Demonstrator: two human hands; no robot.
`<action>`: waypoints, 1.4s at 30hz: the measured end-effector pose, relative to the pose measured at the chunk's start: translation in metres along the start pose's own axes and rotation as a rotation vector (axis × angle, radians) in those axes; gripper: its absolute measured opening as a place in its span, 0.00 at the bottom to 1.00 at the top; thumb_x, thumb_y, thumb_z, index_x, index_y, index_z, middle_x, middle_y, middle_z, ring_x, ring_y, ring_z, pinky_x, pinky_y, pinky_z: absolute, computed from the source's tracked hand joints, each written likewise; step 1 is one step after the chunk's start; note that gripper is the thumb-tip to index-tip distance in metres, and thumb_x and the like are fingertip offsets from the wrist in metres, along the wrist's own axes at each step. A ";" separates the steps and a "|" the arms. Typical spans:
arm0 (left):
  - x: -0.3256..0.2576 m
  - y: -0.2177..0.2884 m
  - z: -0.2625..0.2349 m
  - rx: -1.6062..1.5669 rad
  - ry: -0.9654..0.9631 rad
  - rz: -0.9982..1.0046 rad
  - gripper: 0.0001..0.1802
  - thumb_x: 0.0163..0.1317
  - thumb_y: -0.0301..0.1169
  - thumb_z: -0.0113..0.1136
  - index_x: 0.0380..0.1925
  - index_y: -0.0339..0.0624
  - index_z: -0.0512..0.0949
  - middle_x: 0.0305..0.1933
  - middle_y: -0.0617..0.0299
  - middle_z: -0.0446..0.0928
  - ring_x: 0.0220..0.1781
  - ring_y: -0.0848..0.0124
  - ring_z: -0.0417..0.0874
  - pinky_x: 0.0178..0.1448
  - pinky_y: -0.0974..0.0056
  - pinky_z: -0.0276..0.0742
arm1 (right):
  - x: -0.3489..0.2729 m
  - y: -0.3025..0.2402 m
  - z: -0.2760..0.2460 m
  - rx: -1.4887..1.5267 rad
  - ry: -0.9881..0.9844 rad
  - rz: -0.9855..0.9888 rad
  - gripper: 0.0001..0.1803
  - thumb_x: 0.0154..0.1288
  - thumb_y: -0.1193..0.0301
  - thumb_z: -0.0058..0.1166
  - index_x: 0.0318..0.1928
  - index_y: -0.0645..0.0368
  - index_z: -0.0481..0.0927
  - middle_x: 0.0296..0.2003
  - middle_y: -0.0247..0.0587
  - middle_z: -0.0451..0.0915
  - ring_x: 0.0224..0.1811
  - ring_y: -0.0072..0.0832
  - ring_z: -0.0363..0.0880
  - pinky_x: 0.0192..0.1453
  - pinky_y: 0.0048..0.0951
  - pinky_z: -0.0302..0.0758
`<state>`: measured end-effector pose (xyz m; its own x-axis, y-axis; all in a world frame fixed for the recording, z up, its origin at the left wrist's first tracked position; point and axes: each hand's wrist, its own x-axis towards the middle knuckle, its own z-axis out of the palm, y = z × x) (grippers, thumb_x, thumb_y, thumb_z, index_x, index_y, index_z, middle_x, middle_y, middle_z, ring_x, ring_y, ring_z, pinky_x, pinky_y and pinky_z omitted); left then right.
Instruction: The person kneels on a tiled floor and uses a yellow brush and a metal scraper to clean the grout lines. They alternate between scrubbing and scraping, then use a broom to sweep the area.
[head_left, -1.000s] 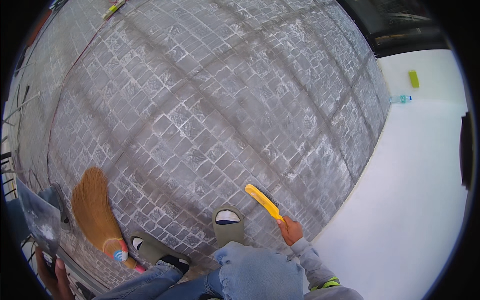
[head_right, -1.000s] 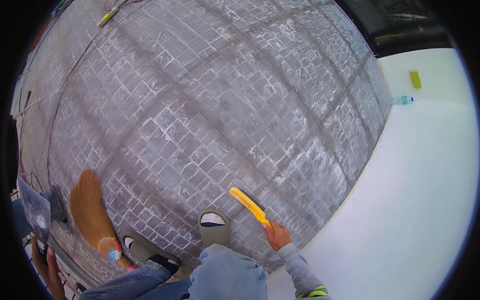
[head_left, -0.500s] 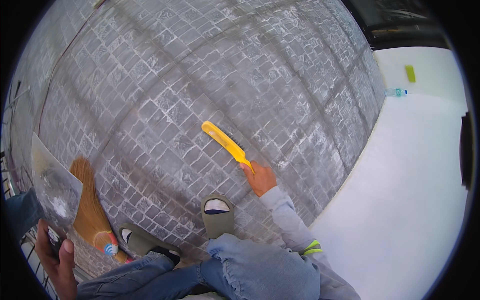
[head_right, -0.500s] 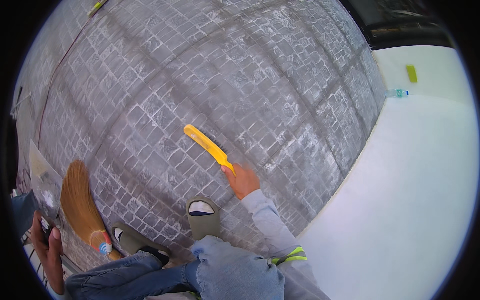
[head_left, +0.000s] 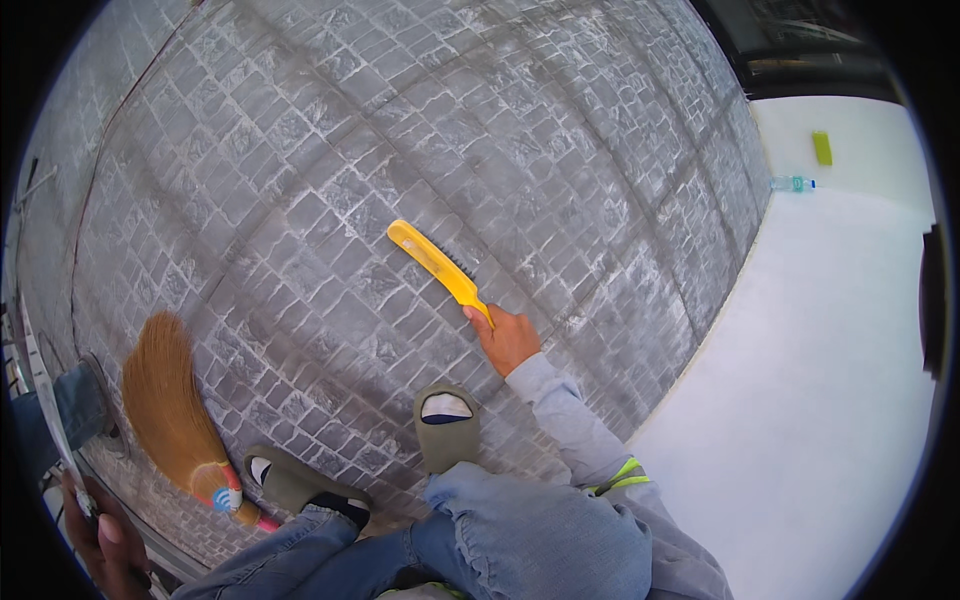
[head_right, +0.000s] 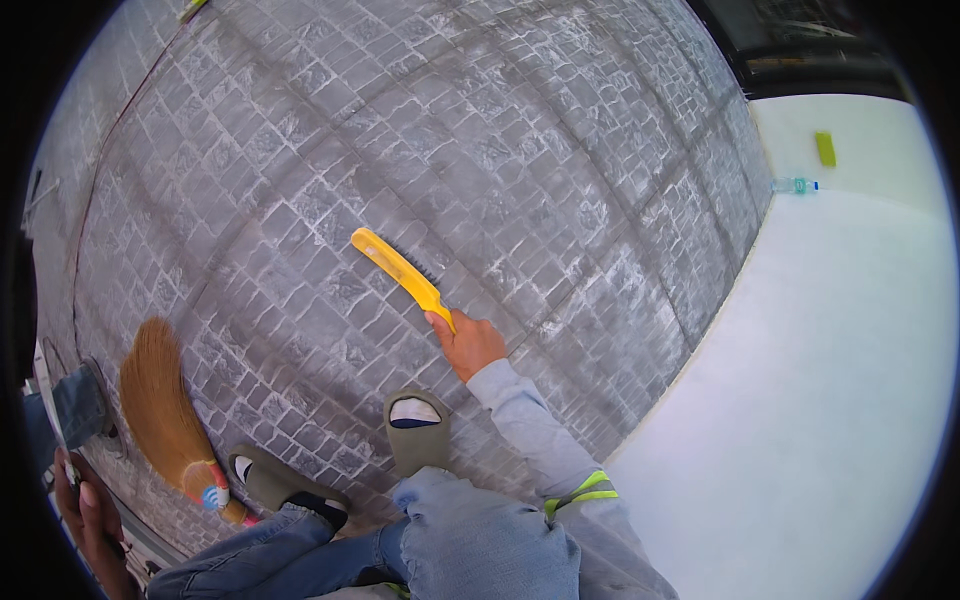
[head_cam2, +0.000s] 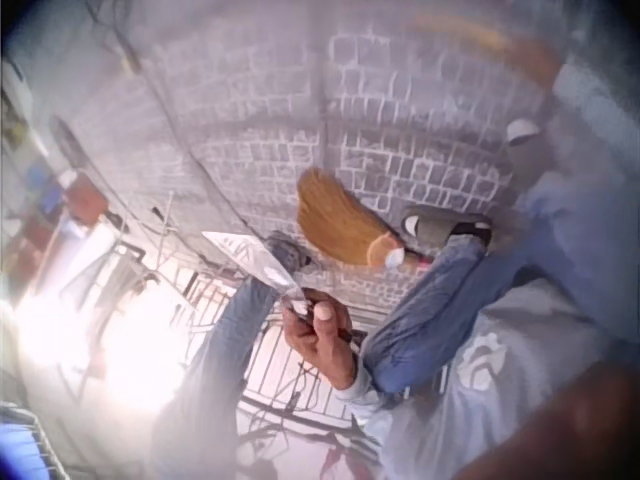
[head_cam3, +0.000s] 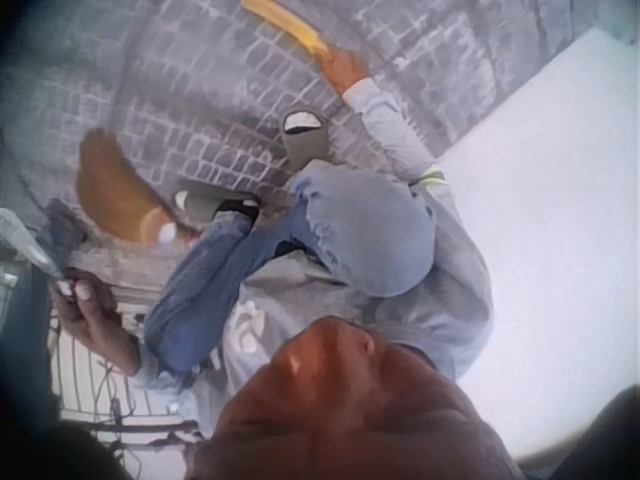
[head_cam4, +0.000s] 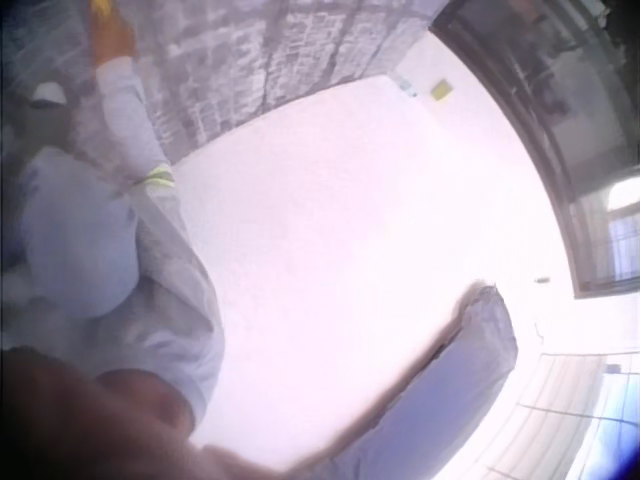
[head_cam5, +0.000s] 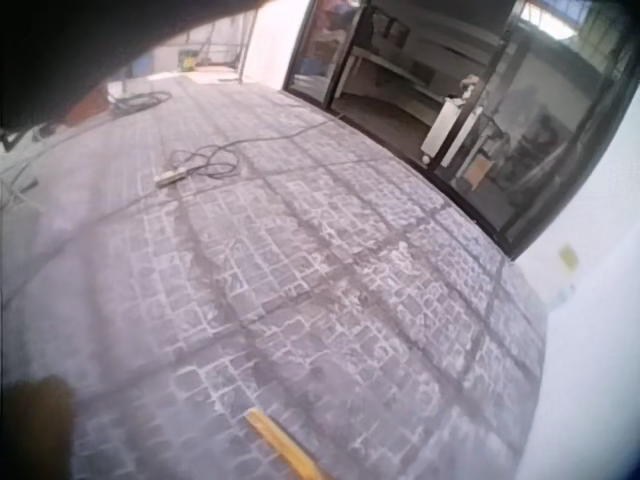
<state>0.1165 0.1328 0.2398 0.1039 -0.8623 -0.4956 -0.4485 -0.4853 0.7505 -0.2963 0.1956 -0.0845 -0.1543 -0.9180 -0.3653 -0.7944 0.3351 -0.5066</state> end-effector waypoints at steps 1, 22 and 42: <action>-0.002 0.005 0.002 0.020 -0.017 -0.001 0.16 0.66 0.36 0.57 0.46 0.37 0.70 0.24 0.68 0.66 0.21 0.82 0.61 0.22 0.74 0.52 | 0.000 0.000 0.000 -0.042 -0.055 0.084 0.30 0.68 0.43 0.43 0.31 0.59 0.77 0.19 0.54 0.77 0.24 0.56 0.77 0.28 0.52 0.72; 0.005 0.008 0.008 0.048 -0.104 0.023 0.16 0.65 0.40 0.58 0.37 0.38 0.68 0.23 0.67 0.64 0.19 0.80 0.58 0.22 0.72 0.50 | -0.066 0.045 -0.019 -0.180 -0.004 0.111 0.28 0.67 0.43 0.46 0.29 0.57 0.77 0.17 0.53 0.76 0.21 0.54 0.77 0.25 0.51 0.72; 0.000 0.007 0.004 0.064 -0.065 0.040 0.17 0.65 0.39 0.59 0.45 0.37 0.70 0.23 0.69 0.64 0.19 0.83 0.58 0.22 0.74 0.49 | -0.062 0.031 -0.023 -0.245 -0.074 0.211 0.31 0.67 0.42 0.43 0.30 0.59 0.78 0.19 0.53 0.78 0.23 0.54 0.78 0.27 0.49 0.74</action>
<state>0.1095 0.1302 0.2431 0.0277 -0.8683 -0.4952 -0.5074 -0.4390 0.7415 -0.3246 0.2583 -0.0590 -0.2943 -0.8130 -0.5024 -0.8688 0.4466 -0.2139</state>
